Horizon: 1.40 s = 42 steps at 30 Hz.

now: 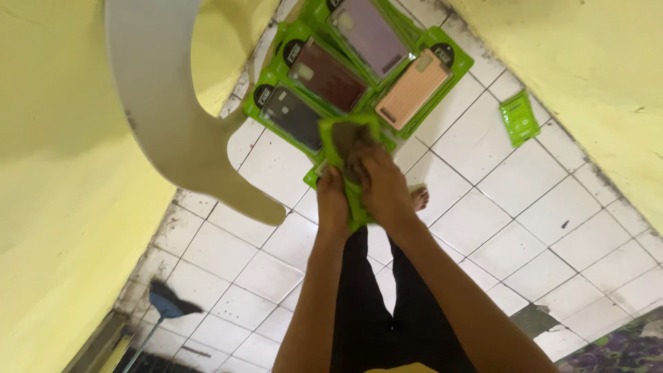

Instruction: The person repeatedly picks up packaged phone cases from a white plastic chair, wipes them with a cloth, and hangs them on a wall-mounted wire rack. The person handles multiple cases one at a time, moving them between the chair and the rack.

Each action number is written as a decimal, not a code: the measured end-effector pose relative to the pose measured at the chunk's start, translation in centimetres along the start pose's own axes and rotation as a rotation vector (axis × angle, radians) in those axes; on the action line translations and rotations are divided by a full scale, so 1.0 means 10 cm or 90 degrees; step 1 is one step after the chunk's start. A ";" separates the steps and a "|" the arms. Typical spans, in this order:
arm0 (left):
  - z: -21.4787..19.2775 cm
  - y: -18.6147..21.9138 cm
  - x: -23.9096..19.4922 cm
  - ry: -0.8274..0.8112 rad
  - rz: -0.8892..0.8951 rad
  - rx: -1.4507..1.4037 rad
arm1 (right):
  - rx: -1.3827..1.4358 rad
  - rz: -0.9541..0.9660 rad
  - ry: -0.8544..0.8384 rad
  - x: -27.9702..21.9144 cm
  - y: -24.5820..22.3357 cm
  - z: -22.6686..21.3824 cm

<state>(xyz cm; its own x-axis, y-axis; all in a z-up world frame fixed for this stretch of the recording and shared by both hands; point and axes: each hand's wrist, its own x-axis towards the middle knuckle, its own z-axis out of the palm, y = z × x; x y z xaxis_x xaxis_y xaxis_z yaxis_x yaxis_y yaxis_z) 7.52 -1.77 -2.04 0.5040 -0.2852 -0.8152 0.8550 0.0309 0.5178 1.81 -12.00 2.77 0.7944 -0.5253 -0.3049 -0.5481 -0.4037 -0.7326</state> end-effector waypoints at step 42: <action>3.05 -0.76 -2.33 -0.755 0.377 0.645 | 0.562 0.193 0.630 -2.77 1.37 -3.03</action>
<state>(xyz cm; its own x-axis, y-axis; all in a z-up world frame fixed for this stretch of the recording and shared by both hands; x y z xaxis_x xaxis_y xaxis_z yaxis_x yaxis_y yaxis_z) -14.52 -24.60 20.96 -0.0635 -0.9956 -0.0684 -0.0668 -0.0641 0.9957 -35.64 -25.62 19.64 -0.0497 -0.9706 -0.2357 -0.0204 0.2369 -0.9713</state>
